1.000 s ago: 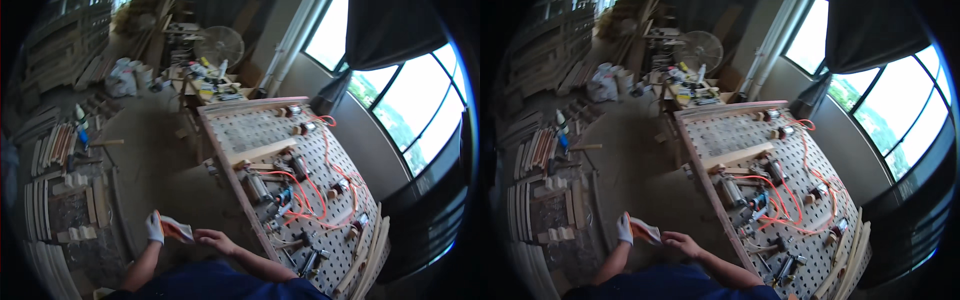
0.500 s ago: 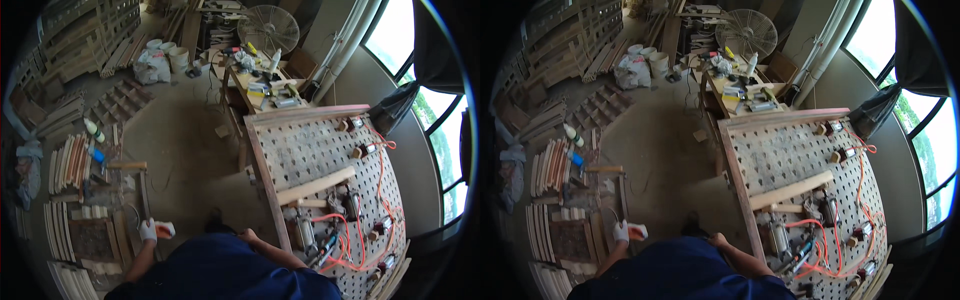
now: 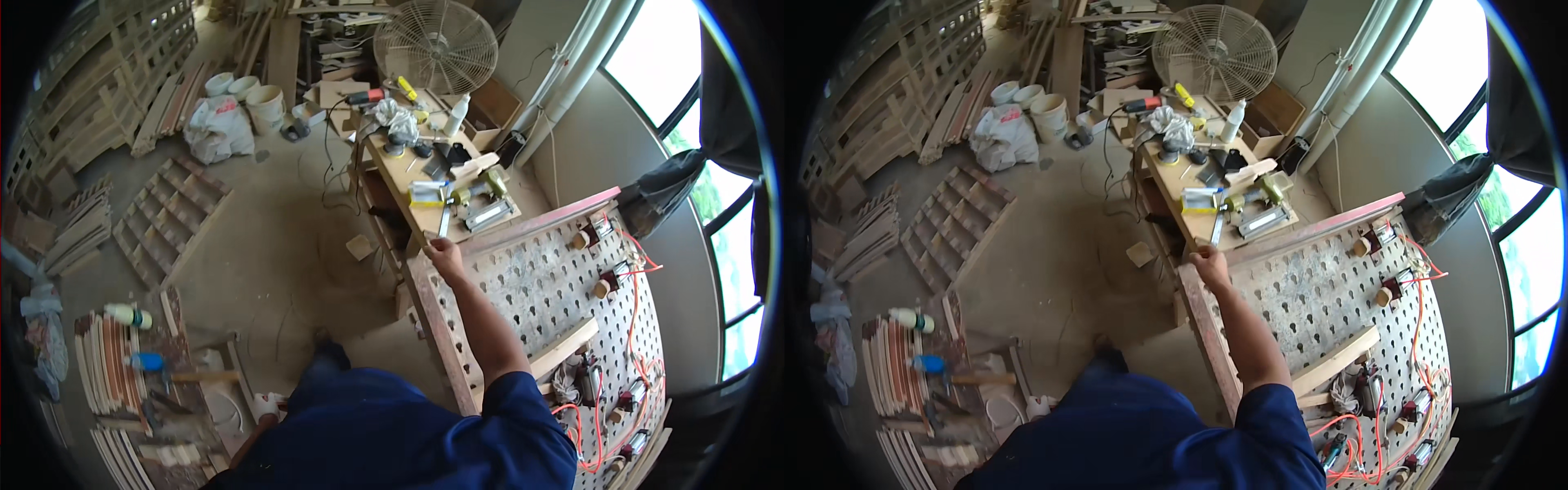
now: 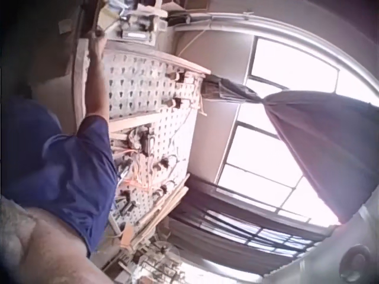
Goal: Assembling and securing wooden trim and components onto a decorative door or cabinet panel using a mallet and nail gun.
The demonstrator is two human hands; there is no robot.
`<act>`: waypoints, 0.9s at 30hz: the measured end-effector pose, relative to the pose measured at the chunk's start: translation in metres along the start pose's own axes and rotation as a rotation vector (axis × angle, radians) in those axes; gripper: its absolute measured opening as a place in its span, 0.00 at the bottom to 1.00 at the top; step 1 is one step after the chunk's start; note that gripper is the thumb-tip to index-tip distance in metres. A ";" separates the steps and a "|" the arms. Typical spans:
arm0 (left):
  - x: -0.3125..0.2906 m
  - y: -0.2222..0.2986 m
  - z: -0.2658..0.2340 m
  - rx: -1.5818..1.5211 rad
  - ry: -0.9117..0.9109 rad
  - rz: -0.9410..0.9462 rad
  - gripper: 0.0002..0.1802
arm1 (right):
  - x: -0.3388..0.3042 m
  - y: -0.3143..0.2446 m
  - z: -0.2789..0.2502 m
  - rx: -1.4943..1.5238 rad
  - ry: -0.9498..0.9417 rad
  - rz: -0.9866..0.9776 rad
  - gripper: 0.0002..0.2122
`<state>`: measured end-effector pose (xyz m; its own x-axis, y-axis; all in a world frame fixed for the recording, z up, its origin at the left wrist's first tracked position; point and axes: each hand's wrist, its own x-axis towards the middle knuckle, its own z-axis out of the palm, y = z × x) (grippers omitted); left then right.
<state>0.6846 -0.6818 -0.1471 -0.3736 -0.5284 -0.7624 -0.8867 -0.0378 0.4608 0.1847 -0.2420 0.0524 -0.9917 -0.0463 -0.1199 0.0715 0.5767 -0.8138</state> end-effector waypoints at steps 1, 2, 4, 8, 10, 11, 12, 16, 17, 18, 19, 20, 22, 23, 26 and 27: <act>0.016 0.032 -0.003 -0.029 0.078 0.052 0.16 | 0.026 0.000 -0.008 0.007 0.073 0.020 0.16; 0.032 0.065 -0.007 -0.078 0.160 0.115 0.16 | 0.049 0.000 -0.015 0.012 0.137 0.041 0.18; 0.061 0.132 -0.015 -0.184 0.273 0.227 0.16 | 0.100 -0.004 -0.030 0.014 0.206 0.053 0.19; 0.094 0.236 -0.035 -0.313 0.300 0.343 0.15 | 0.183 -0.005 -0.059 -0.132 0.247 0.243 0.22; 0.095 0.268 -0.043 -0.314 0.286 0.358 0.15 | 0.224 0.000 -0.063 -0.206 0.271 0.212 0.22; 0.094 0.277 -0.044 -0.304 0.284 0.354 0.15 | 0.251 0.001 -0.064 -0.275 0.294 0.198 0.23; 0.091 0.281 -0.047 -0.287 0.283 0.337 0.15 | 0.275 0.005 -0.063 -0.347 0.312 0.185 0.23; 0.061 0.269 -0.046 -0.187 0.310 0.194 0.14 | 0.360 0.022 -0.065 -0.483 0.354 0.182 0.27; 0.049 0.264 -0.045 -0.154 0.299 0.144 0.14 | 0.373 0.026 -0.060 -0.511 0.378 0.198 0.29; 0.037 0.262 -0.041 -0.121 0.282 0.085 0.14 | 0.387 0.025 -0.054 -0.546 0.389 0.248 0.31; 0.024 0.261 -0.038 -0.103 0.253 0.023 0.14 | 0.397 0.023 -0.052 -0.516 0.396 0.217 0.31; 0.012 0.263 -0.032 -0.084 0.238 -0.030 0.14 | 0.402 0.020 -0.055 -0.551 0.341 0.271 0.30; -0.003 0.278 -0.028 -0.089 0.212 -0.076 0.14 | 0.410 0.013 -0.067 -0.637 0.222 0.351 0.27; -0.007 0.290 -0.027 -0.106 0.208 -0.075 0.14 | 0.420 0.003 -0.062 -0.683 0.160 0.364 0.26; -0.016 0.331 -0.017 -0.185 0.224 -0.021 0.14 | 0.428 -0.011 -0.059 -0.588 0.168 0.383 0.27; -0.016 0.344 -0.011 -0.202 0.217 -0.007 0.13 | 0.430 -0.013 -0.058 -0.656 0.164 0.359 0.27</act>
<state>0.3884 -0.6954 0.0290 -0.2812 -0.6956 -0.6611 -0.8088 -0.1990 0.5534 -0.2488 -0.2219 0.0441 -0.9264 0.3276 -0.1857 0.3652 0.9019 -0.2308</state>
